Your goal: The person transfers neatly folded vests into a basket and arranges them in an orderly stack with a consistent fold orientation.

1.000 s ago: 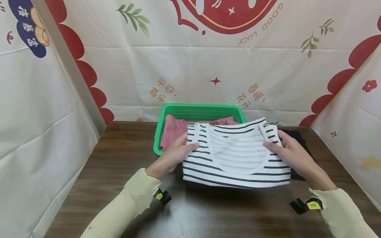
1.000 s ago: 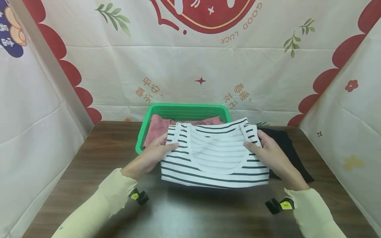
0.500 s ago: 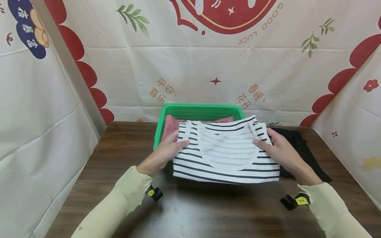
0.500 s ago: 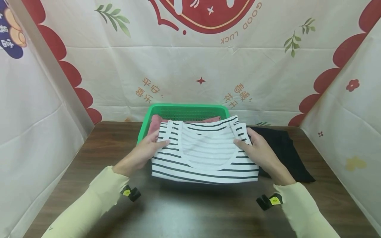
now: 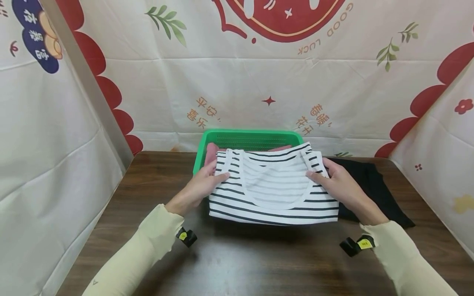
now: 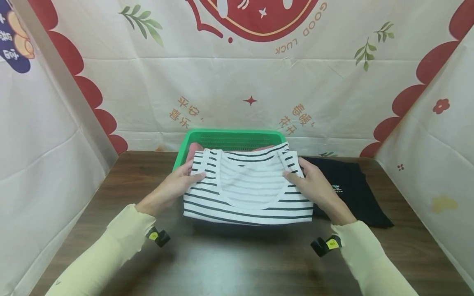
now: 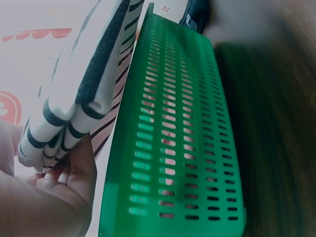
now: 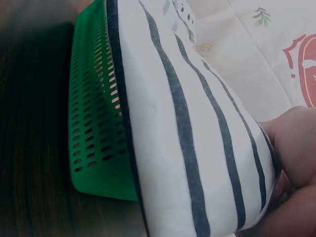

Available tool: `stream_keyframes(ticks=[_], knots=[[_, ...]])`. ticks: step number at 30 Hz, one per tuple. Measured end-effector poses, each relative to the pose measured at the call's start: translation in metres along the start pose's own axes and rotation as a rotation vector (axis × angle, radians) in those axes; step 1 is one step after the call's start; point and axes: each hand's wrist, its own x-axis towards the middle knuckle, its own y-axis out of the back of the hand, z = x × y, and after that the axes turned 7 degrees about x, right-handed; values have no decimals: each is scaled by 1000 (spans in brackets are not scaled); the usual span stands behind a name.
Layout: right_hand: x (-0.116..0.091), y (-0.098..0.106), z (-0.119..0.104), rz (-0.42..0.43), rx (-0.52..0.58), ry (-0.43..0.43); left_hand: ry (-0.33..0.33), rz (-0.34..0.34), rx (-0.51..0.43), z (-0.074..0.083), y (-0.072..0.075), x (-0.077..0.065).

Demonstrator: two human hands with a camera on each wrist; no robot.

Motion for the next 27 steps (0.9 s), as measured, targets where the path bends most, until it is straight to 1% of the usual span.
stream_keyframes(ticks=[5,13,22,27], knots=[[8,-3,-1,-19,-22,10,28,15,31,0,6,3],[20,-7,-2,-25,-27,31,33,32,93,-2,13,11],[30,-9,-2,-35,-7,43,1,40,90,-3,20,22],[34,-11,-3,-36,5,54,11,39,90,-4,22,26]])
